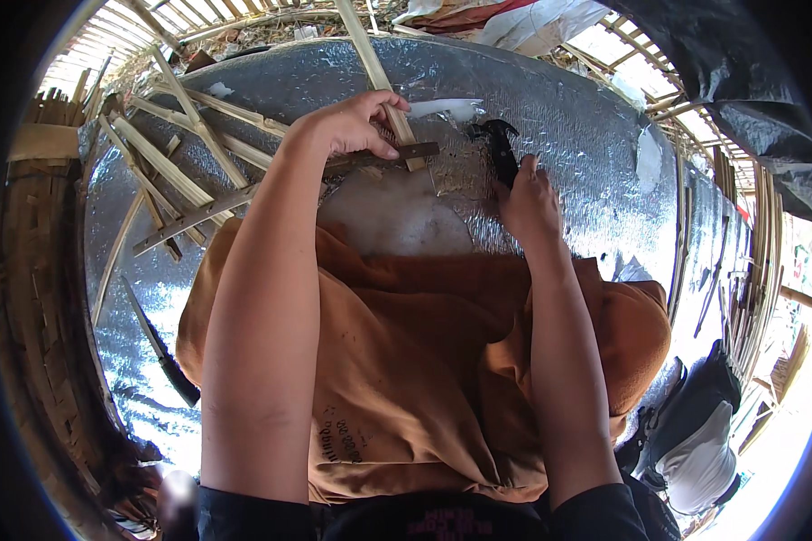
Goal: The person uses a tool to cut and shape bamboo strips, then arranges them into a frame and secures them. They handle various sizes of bamboo strips by hand, placing them onto a work surface and fitting them together.
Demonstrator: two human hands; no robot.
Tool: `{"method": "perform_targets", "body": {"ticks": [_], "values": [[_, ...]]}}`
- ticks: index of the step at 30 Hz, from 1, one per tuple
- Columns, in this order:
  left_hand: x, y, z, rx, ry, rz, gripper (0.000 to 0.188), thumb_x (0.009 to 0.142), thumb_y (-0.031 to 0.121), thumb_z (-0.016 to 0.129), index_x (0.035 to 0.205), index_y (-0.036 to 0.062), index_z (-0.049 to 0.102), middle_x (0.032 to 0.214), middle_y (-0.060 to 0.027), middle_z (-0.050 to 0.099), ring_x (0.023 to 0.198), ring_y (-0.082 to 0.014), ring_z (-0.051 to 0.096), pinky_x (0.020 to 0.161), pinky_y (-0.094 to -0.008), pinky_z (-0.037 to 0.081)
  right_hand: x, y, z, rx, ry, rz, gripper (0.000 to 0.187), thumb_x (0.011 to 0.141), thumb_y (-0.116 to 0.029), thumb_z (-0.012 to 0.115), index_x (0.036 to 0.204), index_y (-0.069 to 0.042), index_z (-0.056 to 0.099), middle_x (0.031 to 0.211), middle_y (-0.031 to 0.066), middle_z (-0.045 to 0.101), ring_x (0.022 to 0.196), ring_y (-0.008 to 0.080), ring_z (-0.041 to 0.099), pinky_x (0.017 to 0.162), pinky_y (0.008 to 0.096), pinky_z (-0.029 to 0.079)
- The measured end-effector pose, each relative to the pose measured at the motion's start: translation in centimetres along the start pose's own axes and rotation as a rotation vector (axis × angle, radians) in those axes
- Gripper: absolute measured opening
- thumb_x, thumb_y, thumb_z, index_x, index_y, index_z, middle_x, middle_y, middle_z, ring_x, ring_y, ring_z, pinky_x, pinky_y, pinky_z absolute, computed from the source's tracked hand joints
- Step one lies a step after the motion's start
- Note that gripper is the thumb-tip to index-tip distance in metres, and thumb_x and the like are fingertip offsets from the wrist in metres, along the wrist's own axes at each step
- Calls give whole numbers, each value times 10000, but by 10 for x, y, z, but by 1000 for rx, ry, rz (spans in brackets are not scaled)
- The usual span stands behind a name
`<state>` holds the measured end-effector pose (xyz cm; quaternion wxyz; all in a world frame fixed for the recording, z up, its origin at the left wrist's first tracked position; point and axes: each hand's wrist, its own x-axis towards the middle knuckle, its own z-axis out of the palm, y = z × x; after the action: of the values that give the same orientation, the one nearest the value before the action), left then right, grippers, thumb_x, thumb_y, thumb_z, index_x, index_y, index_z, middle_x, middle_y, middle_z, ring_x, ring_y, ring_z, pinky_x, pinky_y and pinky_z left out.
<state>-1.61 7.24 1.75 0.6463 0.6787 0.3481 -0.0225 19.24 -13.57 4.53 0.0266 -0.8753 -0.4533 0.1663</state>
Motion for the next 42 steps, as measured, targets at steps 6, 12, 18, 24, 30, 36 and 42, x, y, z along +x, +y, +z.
{"method": "perform_targets", "body": {"ticks": [6, 12, 18, 24, 30, 36, 42], "values": [[1, -3, -1, -37, -10, 18, 795, 701, -156, 786, 1388, 98, 476, 1194, -80, 588, 1019, -156, 632, 909, -280, 543, 9, 10, 2, 88, -88, 36, 489, 942, -257, 633, 1263, 46, 422, 1038, 309, 649, 1002, 475, 656, 861, 537, 530], [-2, 0, 1, -2, 12, 18, 785, 684, -120, 821, 1366, 112, 509, 1153, -61, 594, 1016, -157, 608, 909, -284, 530, -9, 8, -4, 569, -203, 15, 498, 898, -194, 656, 1260, 33, 401, 1037, 292, 666, 911, 473, 680, 783, 494, 548], [1, -6, -1, 39, 17, 42, 790, 660, -80, 855, 1352, 117, 530, 1134, -50, 594, 1070, -175, 569, 948, -295, 487, -50, -29, 0, 469, 136, -417, 430, 894, -118, 681, 1206, -46, 394, 848, 290, 663, 769, 495, 664, 620, 543, 526], [2, -6, 1, -1, 7, 59, 793, 656, -86, 851, 1355, 109, 533, 1095, -49, 603, 1047, -177, 571, 942, -293, 480, -53, -38, 13, 370, 282, -509, 396, 921, -102, 655, 1223, -16, 414, 796, 293, 663, 684, 487, 658, 533, 554, 506], [2, -9, -1, -12, 11, 58, 764, 674, -80, 840, 1350, 101, 535, 1075, -57, 617, 1025, -173, 583, 926, -295, 492, -59, -42, 20, 312, 297, -483, 385, 932, -104, 636, 1235, 4, 425, 789, 295, 656, 698, 494, 653, 534, 557, 511], [-1, -5, 1, -25, 7, 59, 740, 686, -71, 836, 1342, 97, 538, 1084, -63, 631, 1039, -172, 592, 932, -300, 488, -59, -47, 29, 290, 203, -397, 328, 946, -115, 618, 1199, 6, 447, 803, 303, 655, 726, 505, 651, 541, 558, 513], [-2, -5, 2, -86, 14, 56, 722, 708, -56, 833, 1345, 109, 535, 1097, -62, 633, 1056, -169, 589, 943, -293, 481, -57, -49, 30, 240, 132, -357, 310, 949, -124, 613, 1180, 7, 454, 797, 318, 648, 726, 504, 655, 543, 557, 513]]}}
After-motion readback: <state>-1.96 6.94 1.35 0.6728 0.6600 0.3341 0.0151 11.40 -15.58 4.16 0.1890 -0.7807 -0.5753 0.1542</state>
